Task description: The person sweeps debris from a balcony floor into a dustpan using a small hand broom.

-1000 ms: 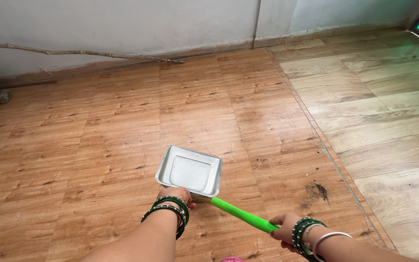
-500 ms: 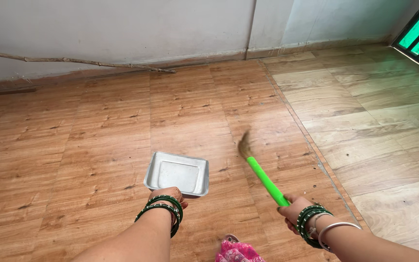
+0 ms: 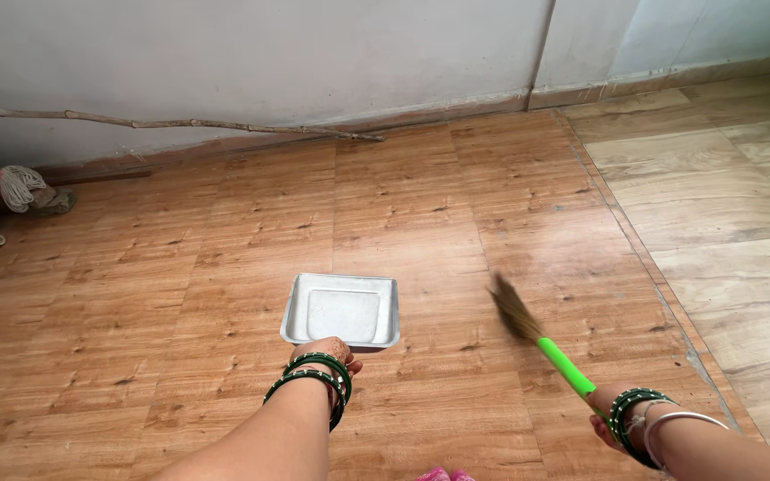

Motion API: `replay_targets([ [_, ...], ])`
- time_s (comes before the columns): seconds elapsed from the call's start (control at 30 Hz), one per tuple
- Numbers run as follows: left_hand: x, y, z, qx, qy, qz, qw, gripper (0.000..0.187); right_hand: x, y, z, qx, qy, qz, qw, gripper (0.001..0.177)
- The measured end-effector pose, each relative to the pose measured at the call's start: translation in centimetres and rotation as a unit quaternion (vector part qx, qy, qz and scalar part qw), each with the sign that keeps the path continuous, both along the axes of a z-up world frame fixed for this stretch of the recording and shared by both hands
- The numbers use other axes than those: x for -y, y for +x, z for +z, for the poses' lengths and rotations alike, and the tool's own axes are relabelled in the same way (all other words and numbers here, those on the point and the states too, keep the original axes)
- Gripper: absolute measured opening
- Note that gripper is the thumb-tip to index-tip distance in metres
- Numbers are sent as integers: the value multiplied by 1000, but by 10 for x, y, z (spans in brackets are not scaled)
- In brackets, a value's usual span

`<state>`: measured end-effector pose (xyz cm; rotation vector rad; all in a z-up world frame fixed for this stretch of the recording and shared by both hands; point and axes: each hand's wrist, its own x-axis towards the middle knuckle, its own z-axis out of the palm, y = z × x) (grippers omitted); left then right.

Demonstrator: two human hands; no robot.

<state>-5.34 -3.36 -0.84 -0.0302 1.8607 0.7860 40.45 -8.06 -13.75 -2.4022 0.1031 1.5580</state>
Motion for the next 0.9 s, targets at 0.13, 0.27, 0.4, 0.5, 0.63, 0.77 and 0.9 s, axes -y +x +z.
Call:
replay_targets([
  [0.13,9,-16,10,-18,17,38,999,38,-69,-5,7,-9,79,-40,996,22],
  [0.27,12,-44,17,-41,18,83,996,39,-91,-90,58,-6,139,173,975,28],
  [0.4,5,-66,17,-55,20,116,991,40,-96,-173,125,-8,62,437,897,60],
  [0.5,-8,-80,13,-55,20,134,989,41,-116,-217,139,-5,58,580,813,57],
  [0.63,-9,-97,4,-40,8,159,986,42,-133,-268,123,-35,46,636,769,55],
  [0.77,-26,-114,2,-29,8,141,989,43,-139,-267,100,-7,-3,617,787,51],
  [0.9,-70,-120,-6,-15,10,112,994,45,-148,-181,68,16,-39,390,920,25],
])
